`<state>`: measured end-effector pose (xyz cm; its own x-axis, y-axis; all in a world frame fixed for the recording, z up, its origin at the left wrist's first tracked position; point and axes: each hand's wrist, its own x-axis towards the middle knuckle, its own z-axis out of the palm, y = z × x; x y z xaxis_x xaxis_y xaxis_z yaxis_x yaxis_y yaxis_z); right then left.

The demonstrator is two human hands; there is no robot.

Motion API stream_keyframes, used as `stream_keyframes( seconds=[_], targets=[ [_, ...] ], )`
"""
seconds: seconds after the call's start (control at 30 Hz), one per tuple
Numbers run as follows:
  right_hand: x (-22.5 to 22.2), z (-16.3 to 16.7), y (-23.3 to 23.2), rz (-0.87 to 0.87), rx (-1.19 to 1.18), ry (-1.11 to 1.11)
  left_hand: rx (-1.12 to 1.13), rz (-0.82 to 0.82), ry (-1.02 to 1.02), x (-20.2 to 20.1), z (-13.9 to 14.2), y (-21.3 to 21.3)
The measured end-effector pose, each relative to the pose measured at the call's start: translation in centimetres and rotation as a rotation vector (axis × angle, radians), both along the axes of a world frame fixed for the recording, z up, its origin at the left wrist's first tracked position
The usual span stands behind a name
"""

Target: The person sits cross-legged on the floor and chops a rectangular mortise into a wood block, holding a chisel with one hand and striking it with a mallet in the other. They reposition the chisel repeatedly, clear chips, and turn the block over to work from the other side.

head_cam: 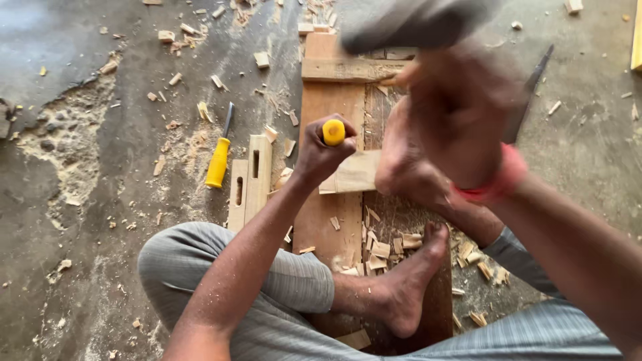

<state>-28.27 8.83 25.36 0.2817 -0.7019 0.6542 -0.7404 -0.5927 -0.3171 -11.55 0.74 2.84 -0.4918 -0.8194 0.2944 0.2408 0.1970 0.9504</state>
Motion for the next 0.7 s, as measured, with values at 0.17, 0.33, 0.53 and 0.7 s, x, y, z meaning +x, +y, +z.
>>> stream_keyframes(
  seconds=[0.17,0.33,0.53,0.7],
  targets=[
    [0.0,-5.3,-0.4,0.001,0.273,0.189,0.118,-0.008,-0.071,0.1,0.0,0.8],
    [-3.1,-8.7,4.5,-0.067,0.321,-0.017,0.017,0.009,-0.021,0.1,-0.3,0.3],
    [-2.9,-11.3,12.5,-0.244,0.907,-0.520,0.042,-0.002,-0.072,-0.1,0.1,0.2],
    [-2.6,-13.5,17.2,-0.353,1.118,-0.790,0.026,0.035,-0.101,0.1,0.7,0.1]
  ],
)
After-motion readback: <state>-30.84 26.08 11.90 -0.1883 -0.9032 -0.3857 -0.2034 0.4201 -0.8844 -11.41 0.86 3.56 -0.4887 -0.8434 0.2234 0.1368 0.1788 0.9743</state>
